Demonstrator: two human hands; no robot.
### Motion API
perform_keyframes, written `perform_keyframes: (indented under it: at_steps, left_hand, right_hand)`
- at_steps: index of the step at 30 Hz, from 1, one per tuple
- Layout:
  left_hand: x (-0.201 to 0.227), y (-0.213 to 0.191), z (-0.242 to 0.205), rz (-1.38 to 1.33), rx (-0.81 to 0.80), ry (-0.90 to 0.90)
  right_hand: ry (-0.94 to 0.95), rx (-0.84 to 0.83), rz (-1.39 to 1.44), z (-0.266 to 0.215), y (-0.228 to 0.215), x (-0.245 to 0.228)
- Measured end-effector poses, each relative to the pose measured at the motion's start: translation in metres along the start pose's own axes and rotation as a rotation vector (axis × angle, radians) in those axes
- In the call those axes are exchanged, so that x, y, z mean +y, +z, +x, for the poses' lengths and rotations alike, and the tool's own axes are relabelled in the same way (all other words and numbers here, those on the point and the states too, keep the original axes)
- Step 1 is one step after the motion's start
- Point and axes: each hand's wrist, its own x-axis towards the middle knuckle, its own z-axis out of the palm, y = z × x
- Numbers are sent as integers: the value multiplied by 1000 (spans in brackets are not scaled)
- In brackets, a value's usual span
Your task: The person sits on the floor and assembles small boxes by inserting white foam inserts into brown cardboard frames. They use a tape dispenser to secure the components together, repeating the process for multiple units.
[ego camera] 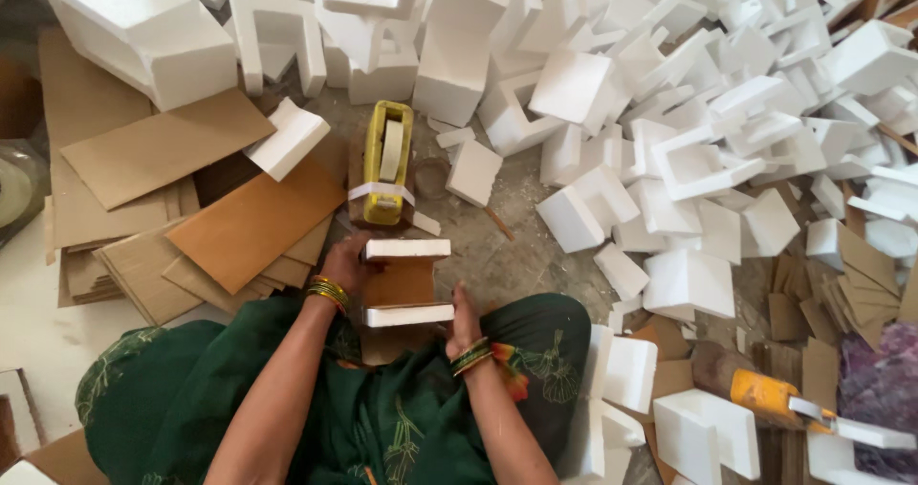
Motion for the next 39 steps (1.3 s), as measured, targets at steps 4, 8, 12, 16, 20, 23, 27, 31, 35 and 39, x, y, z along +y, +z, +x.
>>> perform_keyframes:
  at_steps: [4, 8, 12, 16, 20, 23, 27, 31, 35, 39]
  left_hand:
    - [66, -45, -22, 93, 217, 238]
    - [113, -77, -42, 46, 462, 313]
    - [126, -88, -56, 71, 566, 327]
    - [118, -96, -56, -2, 635, 344]
    - [108, -81, -62, 104, 664, 427]
    - [109, -69, -71, 254, 744, 442]
    - [129, -49, -82, 280, 715, 499]
    - [116, -63, -105, 45, 181, 466]
    - [49, -78, -73, -506, 115, -432]
    - [69, -51, -84, -1100, -215, -269]
  right_hand:
    - [2, -170, 257, -4, -3, -14]
    - [-115, -101, 96, -4, 1, -11]
    - [-147, -490, -154, -32, -6, -28]
    - [-134, -360, -735, -71, 6, -69]
    - [-294, -252, -460, -90, 26, -94]
    - [-247, -314, -1, -119, 46, -100]
    - [-673, -236, -115, -128, 73, -89]
    - [-740, 62, -575, -121, 46, -121]
    - [-920, -288, -676, -137, 22, -146]
    - [-886, -348, -812, -138, 60, -121]
